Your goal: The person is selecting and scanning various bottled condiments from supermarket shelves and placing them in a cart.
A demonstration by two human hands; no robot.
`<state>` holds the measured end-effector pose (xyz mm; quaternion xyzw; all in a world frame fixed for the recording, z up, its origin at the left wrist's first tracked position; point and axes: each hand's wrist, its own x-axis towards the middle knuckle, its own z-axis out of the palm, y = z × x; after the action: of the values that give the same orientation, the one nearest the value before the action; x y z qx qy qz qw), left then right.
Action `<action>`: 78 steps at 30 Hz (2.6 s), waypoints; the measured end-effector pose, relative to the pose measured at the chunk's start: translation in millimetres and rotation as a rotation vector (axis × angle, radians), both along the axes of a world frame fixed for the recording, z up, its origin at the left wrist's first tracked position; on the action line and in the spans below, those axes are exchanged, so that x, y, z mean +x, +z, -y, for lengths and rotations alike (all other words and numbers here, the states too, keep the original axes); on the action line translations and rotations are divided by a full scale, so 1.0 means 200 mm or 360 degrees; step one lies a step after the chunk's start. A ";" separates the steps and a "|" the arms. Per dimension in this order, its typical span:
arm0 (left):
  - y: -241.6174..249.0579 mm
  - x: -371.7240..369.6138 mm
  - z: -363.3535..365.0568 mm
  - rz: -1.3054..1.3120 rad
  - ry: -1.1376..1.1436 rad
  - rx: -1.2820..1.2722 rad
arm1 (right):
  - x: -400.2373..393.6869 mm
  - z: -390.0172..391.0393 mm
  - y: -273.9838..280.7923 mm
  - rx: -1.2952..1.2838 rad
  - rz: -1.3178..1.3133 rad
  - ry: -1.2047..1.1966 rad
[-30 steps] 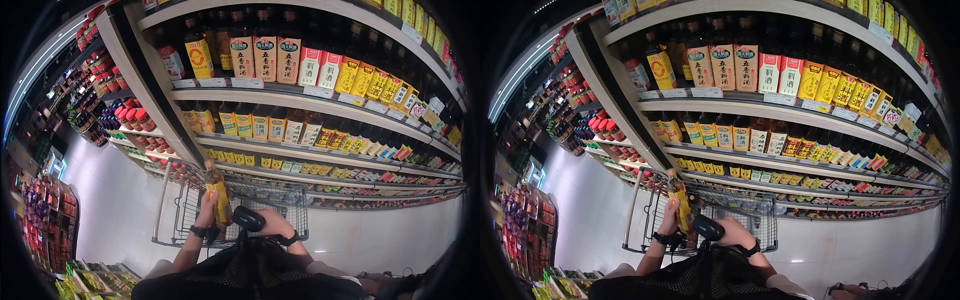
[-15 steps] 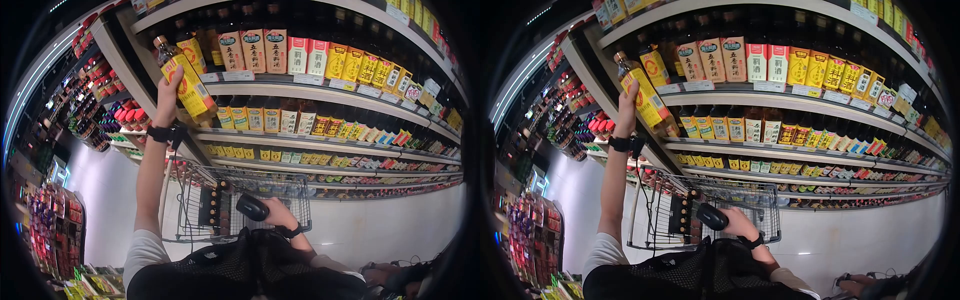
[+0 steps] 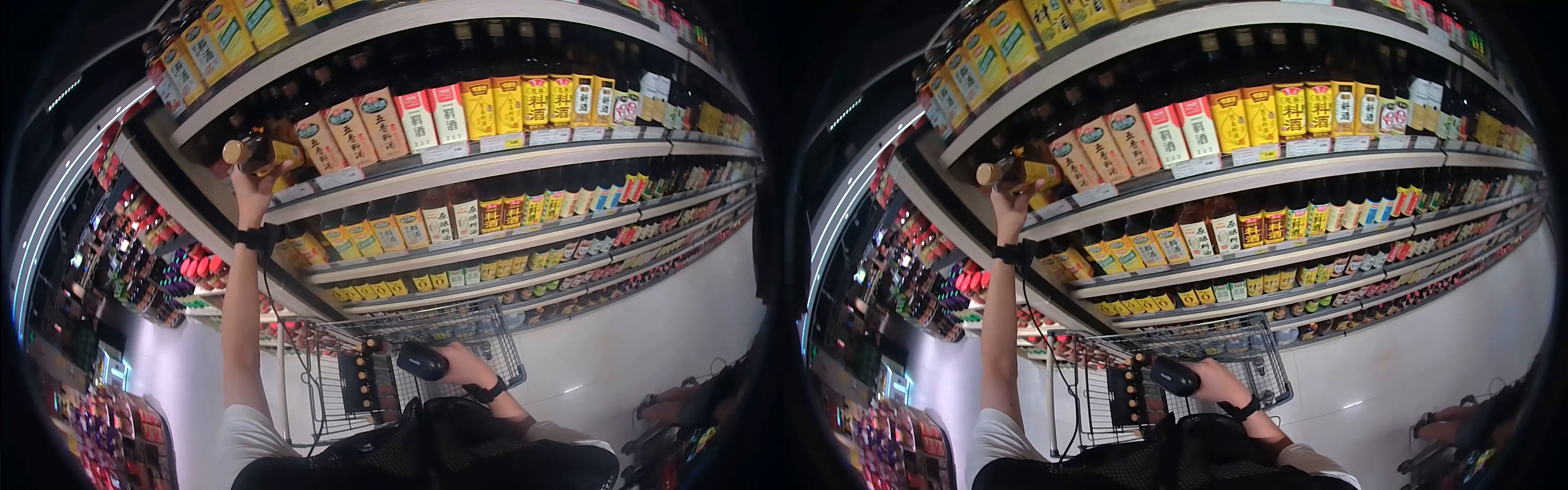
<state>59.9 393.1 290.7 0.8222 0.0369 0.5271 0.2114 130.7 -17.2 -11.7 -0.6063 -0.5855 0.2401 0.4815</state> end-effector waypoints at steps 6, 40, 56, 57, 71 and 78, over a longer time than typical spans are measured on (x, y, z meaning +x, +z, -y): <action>-0.02 0.07 0.06 -0.0185 0.0259 -0.0065 | 0.04 0.02 -0.01 -0.0025 0.0009 -0.0040; 0.13 0.17 -0.15 -0.0530 0.1561 0.0637 | 0.01 0.00 -0.07 -0.0130 0.0035 -0.0003; 0.15 0.16 -0.14 -0.0541 0.1206 0.0436 | 0.00 -0.01 -0.14 -0.0181 -0.0044 0.0015; 0.14 0.16 -0.13 -0.0566 0.1213 0.0422 | -0.01 -0.01 -0.15 -0.0185 -0.0046 0.0011; 0.08 0.08 -0.12 -0.0198 0.0805 0.0271 | 0.01 -0.01 -0.12 -0.0197 -0.0020 0.0062; -0.82 -0.51 0.13 -0.0240 0.0703 0.0196 | 0.09 0.13 -0.25 -0.0408 0.0105 -0.0155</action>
<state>-41.8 366.8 126.7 0.8426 0.1993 0.4989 0.0373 149.0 -43.2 -61.8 -0.6982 -0.5354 0.2693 0.3917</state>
